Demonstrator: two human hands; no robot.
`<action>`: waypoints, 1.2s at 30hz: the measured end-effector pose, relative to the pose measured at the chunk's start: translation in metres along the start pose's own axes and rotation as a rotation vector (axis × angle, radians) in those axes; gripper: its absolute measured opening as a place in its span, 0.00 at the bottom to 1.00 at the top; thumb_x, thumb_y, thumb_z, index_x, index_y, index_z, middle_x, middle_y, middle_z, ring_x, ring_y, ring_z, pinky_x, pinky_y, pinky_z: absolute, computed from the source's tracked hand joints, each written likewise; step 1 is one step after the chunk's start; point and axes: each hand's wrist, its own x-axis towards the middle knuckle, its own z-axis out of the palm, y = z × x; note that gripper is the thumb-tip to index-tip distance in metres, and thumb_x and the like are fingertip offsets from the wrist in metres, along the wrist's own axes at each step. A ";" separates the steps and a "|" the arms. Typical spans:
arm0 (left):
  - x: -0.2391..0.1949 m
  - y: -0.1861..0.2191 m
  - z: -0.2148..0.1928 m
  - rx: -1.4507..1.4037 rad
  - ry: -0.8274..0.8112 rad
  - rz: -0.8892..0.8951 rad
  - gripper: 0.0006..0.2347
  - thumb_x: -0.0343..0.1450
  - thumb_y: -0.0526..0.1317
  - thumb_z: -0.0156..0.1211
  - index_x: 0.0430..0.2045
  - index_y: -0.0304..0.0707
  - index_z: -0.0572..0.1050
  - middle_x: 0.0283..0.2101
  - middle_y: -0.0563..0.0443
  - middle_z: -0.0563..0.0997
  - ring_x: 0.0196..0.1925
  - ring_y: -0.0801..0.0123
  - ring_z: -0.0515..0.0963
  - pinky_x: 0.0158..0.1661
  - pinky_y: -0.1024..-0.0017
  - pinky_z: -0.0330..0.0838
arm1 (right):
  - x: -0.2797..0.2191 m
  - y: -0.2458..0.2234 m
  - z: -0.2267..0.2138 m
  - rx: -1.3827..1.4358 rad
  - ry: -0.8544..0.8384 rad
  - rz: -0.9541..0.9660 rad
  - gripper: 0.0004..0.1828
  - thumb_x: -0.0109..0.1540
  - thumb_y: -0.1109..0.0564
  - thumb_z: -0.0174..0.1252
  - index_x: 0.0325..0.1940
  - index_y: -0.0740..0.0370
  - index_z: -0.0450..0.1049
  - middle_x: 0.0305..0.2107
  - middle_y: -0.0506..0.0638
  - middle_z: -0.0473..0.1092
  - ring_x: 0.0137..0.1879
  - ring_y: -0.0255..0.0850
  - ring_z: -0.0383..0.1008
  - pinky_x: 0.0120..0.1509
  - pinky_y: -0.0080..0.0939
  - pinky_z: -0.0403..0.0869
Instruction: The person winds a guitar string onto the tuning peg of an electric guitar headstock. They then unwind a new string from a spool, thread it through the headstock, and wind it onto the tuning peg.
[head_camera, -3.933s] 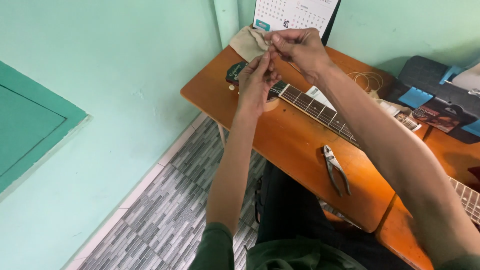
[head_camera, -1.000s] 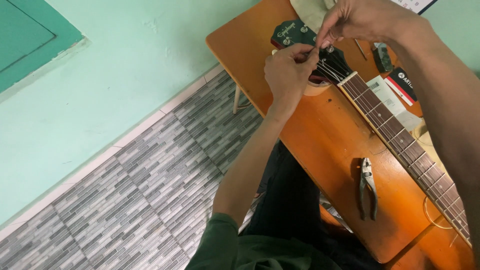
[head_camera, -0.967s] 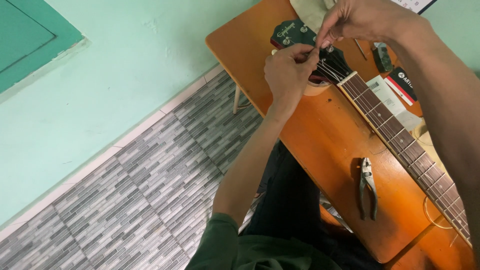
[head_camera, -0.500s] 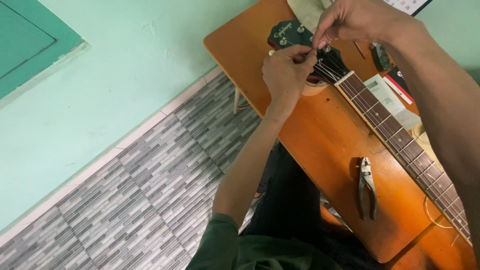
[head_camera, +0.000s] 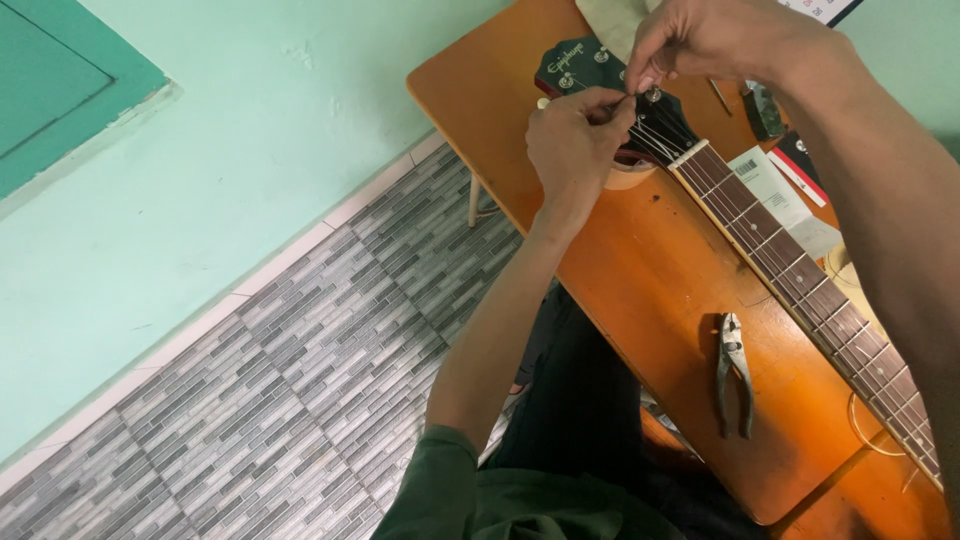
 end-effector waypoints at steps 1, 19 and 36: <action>0.000 0.000 0.000 -0.001 0.000 0.000 0.04 0.66 0.42 0.64 0.26 0.48 0.84 0.16 0.60 0.82 0.20 0.79 0.83 0.28 0.79 0.80 | -0.001 -0.004 -0.001 -0.001 0.000 0.001 0.12 0.65 0.72 0.55 0.45 0.64 0.83 0.39 0.56 0.80 0.46 0.45 0.81 0.58 0.44 0.77; 0.000 0.007 -0.003 -0.007 -0.030 -0.083 0.04 0.66 0.42 0.65 0.26 0.48 0.85 0.14 0.61 0.82 0.18 0.81 0.83 0.28 0.81 0.79 | -0.003 0.005 0.002 -0.067 0.010 -0.043 0.14 0.66 0.72 0.54 0.46 0.63 0.83 0.39 0.56 0.80 0.46 0.45 0.81 0.56 0.45 0.77; 0.001 0.006 -0.002 0.007 -0.013 -0.074 0.03 0.65 0.41 0.65 0.23 0.50 0.85 0.14 0.61 0.82 0.18 0.82 0.83 0.27 0.81 0.77 | -0.005 0.007 0.003 -0.109 0.013 -0.093 0.14 0.66 0.73 0.54 0.46 0.63 0.83 0.39 0.55 0.80 0.46 0.45 0.81 0.53 0.44 0.77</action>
